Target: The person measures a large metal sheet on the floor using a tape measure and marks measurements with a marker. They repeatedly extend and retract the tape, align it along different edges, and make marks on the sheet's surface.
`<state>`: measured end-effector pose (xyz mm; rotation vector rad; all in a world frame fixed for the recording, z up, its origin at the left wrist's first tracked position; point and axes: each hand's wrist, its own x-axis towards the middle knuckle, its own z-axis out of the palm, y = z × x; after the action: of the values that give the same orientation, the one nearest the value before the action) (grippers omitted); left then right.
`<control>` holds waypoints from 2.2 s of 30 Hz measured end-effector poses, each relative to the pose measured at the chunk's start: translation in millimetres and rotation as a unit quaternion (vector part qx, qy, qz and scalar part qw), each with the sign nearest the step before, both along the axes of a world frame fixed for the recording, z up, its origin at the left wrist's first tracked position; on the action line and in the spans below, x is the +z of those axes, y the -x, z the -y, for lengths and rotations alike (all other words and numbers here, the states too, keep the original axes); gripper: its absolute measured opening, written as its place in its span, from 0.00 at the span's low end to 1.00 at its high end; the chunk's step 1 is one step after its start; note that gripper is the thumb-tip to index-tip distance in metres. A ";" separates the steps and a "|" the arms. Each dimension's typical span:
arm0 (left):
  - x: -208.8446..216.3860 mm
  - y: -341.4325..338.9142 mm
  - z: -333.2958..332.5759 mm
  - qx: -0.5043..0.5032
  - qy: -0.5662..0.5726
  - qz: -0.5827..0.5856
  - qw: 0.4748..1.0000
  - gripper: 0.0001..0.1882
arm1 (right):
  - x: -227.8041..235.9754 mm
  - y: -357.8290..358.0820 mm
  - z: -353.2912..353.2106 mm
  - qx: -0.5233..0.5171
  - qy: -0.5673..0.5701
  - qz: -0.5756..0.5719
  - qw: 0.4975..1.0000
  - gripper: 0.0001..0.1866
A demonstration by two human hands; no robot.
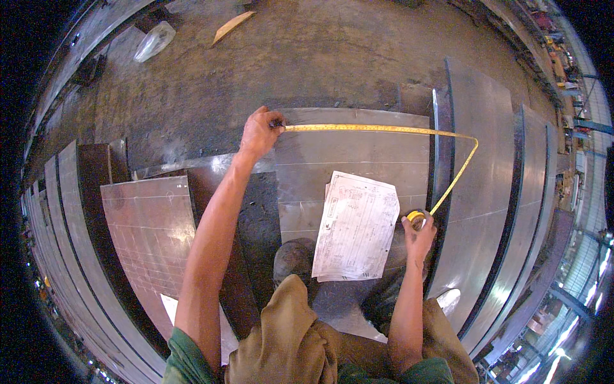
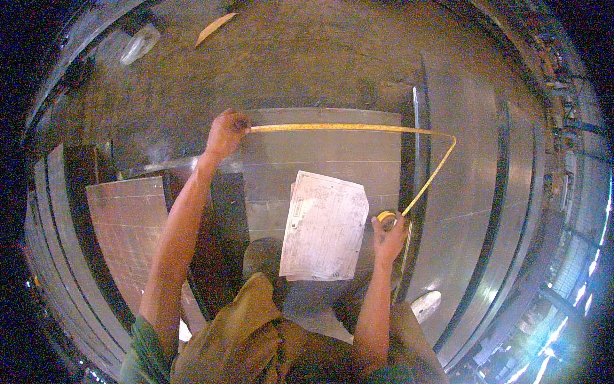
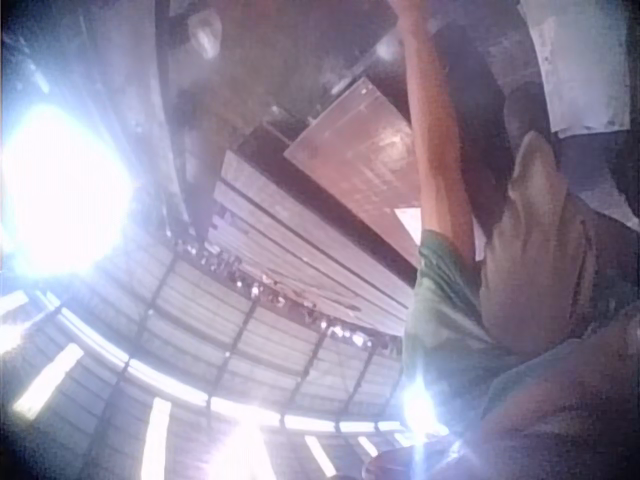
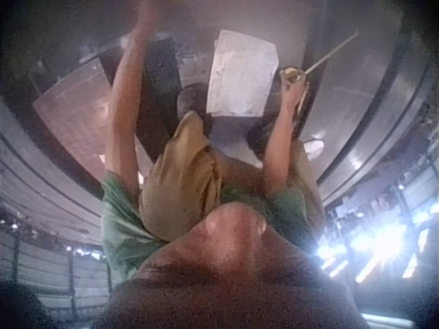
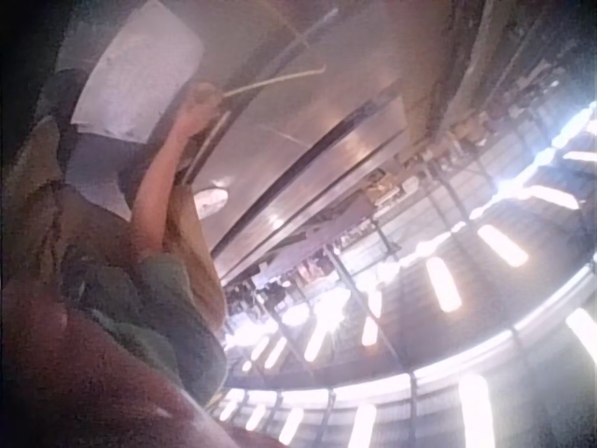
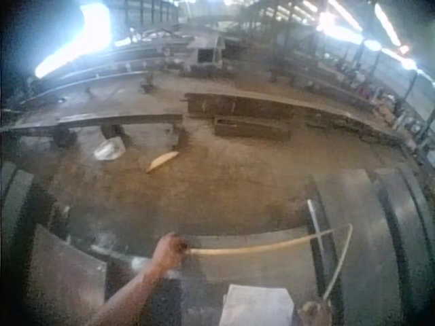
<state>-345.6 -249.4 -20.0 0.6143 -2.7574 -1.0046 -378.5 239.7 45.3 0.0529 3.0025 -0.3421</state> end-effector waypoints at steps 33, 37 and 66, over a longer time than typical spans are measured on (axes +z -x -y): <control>14.2 -3.0 -7.5 0.026 -0.054 0.005 0.998 0.10 | 1.1 -0.3 1.8 -0.004 0.000 -0.002 1.000 0.39; 14.9 -1.9 -6.7 0.026 -0.064 0.006 0.998 0.10 | 3.6 0.4 5.1 -0.020 0.008 0.012 1.000 0.39; 8.6 -2.6 -10.3 0.024 -0.025 -0.025 0.999 0.09 | 6.1 12.1 4.2 0.033 0.066 -0.094 0.993 0.24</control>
<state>-343.0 -239.1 -11.4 0.6510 -2.6683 -1.0652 -390.6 235.5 51.5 -0.0962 3.1468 -0.5685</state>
